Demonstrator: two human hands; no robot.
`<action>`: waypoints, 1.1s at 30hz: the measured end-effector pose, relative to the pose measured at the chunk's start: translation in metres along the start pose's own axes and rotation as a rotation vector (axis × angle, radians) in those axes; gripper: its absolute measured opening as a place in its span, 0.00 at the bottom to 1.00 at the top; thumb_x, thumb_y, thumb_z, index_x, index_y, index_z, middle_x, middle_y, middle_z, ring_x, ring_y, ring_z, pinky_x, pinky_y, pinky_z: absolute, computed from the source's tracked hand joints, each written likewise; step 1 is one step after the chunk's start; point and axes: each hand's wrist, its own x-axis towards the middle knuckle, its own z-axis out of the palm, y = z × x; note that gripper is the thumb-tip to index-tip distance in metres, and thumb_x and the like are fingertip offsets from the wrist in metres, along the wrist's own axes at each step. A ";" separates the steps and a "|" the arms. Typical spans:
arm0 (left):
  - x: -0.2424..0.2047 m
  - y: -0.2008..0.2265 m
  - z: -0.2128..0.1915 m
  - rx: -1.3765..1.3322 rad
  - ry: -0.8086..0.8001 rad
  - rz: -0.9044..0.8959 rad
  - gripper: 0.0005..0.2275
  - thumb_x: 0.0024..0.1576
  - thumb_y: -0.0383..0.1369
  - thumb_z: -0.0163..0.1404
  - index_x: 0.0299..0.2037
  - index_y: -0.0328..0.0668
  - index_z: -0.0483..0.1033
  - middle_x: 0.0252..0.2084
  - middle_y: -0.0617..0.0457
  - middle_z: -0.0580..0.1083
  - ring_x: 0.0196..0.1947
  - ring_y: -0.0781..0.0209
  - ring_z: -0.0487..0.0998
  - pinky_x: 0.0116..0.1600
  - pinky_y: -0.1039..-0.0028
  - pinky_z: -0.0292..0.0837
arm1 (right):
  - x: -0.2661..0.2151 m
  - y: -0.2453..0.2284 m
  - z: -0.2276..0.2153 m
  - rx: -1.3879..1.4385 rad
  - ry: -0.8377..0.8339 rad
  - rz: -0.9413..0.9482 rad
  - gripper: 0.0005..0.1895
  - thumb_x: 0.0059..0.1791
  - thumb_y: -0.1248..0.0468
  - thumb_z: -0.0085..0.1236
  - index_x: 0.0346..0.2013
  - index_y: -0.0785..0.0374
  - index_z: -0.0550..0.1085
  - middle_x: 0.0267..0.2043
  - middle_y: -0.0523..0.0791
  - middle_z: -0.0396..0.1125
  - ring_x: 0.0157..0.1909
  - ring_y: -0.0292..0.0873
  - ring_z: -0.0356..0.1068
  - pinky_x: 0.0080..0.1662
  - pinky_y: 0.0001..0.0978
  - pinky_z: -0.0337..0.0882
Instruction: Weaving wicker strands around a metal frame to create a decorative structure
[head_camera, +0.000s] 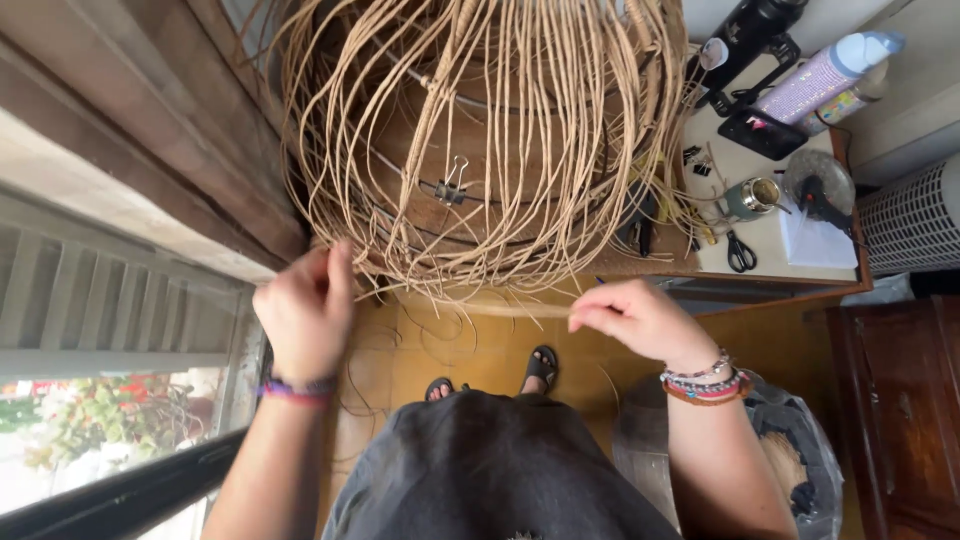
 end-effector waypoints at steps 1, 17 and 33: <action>0.000 0.021 0.002 -0.001 0.000 0.008 0.23 0.67 0.47 0.53 0.18 0.50 0.72 0.11 0.54 0.67 0.21 0.47 0.77 0.32 0.66 0.70 | 0.007 -0.003 0.004 0.001 0.008 -0.001 0.09 0.49 0.67 0.57 0.33 0.60 0.84 0.22 0.47 0.76 0.26 0.38 0.68 0.36 0.32 0.70; -0.045 -0.009 0.071 0.225 -0.547 0.324 0.08 0.65 0.42 0.42 0.42 0.55 0.73 0.24 0.52 0.79 0.28 0.48 0.84 0.36 0.58 0.80 | 0.030 0.002 -0.012 -0.393 -0.139 -0.074 0.09 0.50 0.62 0.54 0.31 0.57 0.81 0.33 0.47 0.78 0.40 0.53 0.77 0.46 0.44 0.74; -0.065 0.104 0.047 0.016 -0.752 0.274 0.26 0.62 0.40 0.45 0.69 0.45 0.51 0.39 0.38 0.79 0.37 0.33 0.82 0.44 0.45 0.78 | 0.053 -0.037 0.042 -0.552 -0.229 -0.342 0.10 0.50 0.61 0.52 0.24 0.54 0.75 0.25 0.43 0.73 0.31 0.50 0.75 0.36 0.40 0.74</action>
